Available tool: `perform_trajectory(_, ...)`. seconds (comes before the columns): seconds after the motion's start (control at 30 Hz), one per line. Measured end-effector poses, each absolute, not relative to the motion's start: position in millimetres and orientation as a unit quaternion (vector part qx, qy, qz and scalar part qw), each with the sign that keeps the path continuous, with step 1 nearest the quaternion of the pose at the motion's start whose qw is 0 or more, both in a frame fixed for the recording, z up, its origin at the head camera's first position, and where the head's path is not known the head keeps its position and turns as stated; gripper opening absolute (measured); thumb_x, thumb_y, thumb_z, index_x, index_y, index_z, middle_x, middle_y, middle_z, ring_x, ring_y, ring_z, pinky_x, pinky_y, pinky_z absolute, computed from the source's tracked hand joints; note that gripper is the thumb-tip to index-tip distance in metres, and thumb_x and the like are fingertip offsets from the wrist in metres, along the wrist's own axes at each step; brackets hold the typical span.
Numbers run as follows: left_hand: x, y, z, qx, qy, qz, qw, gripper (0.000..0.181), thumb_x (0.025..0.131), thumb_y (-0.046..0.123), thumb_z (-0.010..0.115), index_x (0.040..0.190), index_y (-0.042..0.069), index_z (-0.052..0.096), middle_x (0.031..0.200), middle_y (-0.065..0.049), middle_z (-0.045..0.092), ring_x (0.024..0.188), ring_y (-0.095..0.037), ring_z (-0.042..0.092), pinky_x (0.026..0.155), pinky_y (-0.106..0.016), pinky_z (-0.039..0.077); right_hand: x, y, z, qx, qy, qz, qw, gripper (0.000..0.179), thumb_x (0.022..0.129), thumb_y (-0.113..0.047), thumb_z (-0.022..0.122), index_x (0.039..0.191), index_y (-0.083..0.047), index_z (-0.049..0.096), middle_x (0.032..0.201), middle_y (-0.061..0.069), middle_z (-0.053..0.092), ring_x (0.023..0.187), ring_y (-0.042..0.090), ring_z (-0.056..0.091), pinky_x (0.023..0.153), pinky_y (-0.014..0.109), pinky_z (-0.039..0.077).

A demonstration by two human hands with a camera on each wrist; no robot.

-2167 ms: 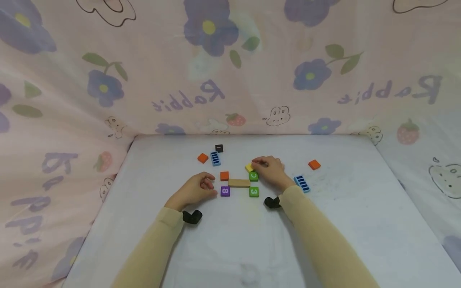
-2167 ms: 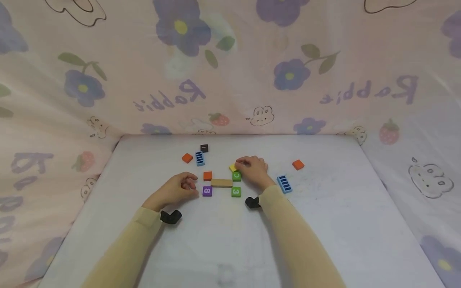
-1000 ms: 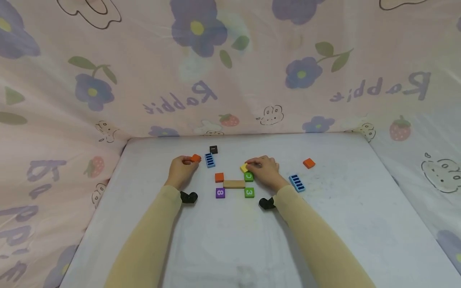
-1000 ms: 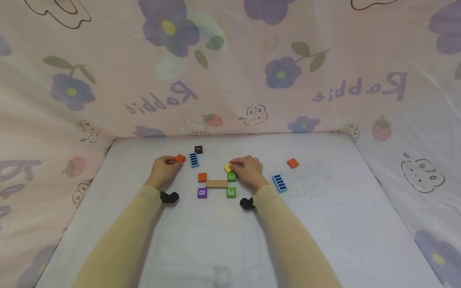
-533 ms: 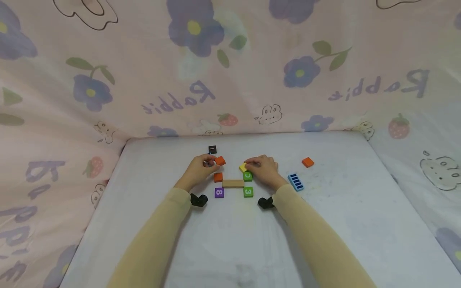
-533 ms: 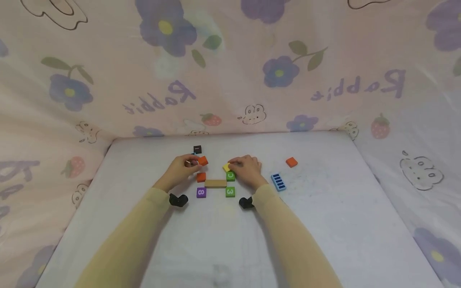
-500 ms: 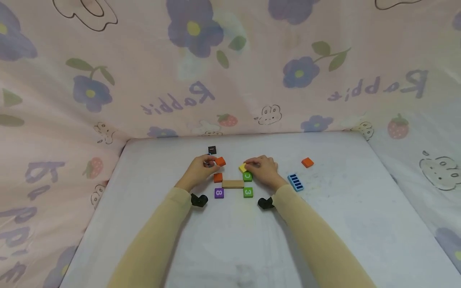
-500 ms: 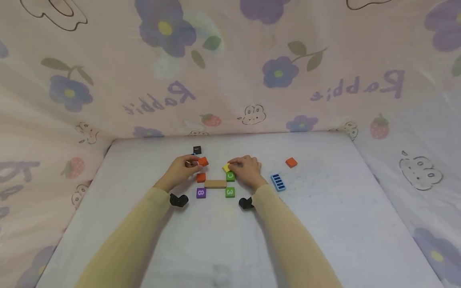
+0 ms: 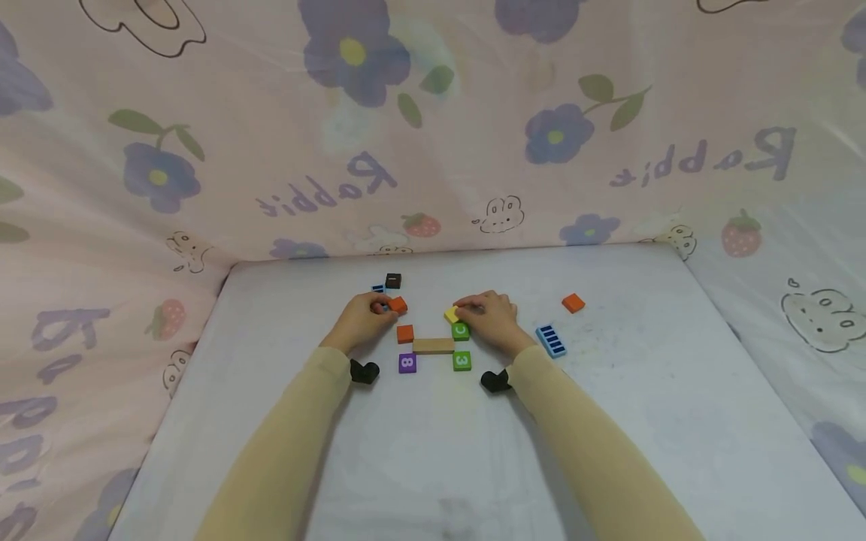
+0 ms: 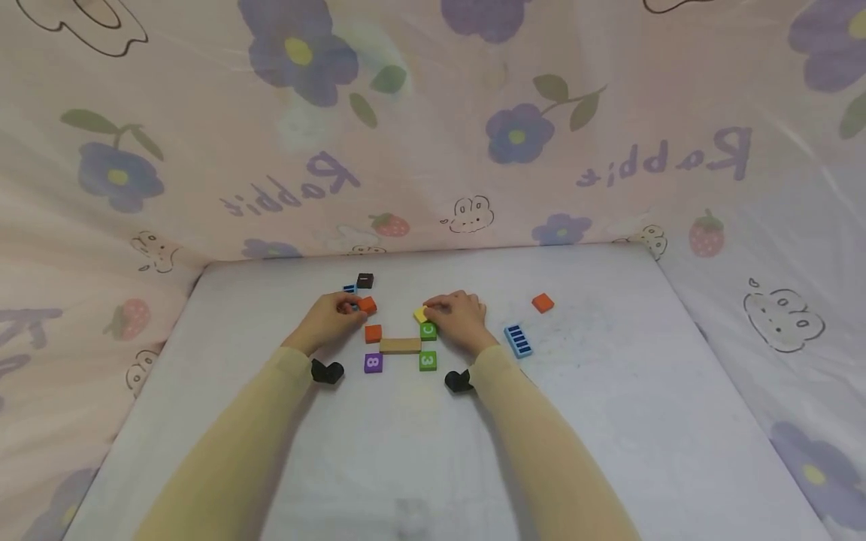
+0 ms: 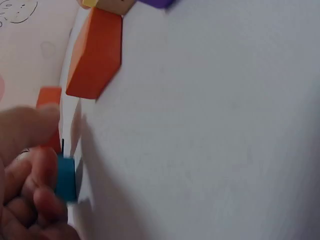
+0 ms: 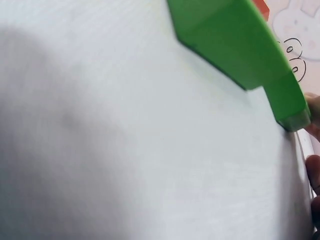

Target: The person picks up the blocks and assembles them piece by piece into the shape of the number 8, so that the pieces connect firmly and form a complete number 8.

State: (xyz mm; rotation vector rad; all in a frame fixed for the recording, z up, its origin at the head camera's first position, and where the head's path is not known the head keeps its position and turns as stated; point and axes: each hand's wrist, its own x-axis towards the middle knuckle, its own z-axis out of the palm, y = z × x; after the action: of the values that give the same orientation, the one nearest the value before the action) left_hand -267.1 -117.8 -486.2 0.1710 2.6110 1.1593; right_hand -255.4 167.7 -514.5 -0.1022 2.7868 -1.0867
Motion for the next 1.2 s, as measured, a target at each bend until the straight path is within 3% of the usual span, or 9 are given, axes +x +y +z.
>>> perform_trajectory(0.57,-268.3,-108.5,-481.9,0.073,0.91,0.369,0.174,0.035,0.092,0.025,0.067,0.124,0.014,0.059,0.102,-0.004,0.06,0.095,-0.023,0.054,0.09,-0.04,0.044,-255.5,167.6,-516.3,-0.036,0.93,-0.359,0.069,0.029,0.092,-0.052,0.059,0.112,-0.035,0.069,0.123,0.001,0.051,0.109,0.024,0.035,0.09,0.046,0.021)
perform_trajectory(0.93,-272.1,-106.7,-480.2,0.122,0.925,0.311,0.182,0.035,0.097,0.024,0.06,0.132,0.02,0.059,0.101,-0.004,0.06,0.091,-0.022,0.052,0.083,-0.037,0.044,-256.1,168.3,-518.8,-0.04,0.93,-0.359,0.068,0.031,0.091,-0.055,0.058,0.113,-0.035,0.069,0.123,0.001,0.051,0.109,0.024,0.036,0.09,0.046,0.021)
perform_trajectory(1.2,-271.0,-105.4,-481.0,0.095,0.915,0.347,0.182,0.034,0.097,0.027,0.061,0.128,0.015,0.057,0.102,-0.006,0.061,0.095,-0.023,0.055,0.093,-0.042,0.043,-255.7,167.6,-517.0,-0.042,0.932,-0.355,0.064,0.031,0.092,-0.054,0.058,0.113,-0.035,0.069,0.122,0.0,0.052,0.11,0.024,0.036,0.091,0.047,0.021)
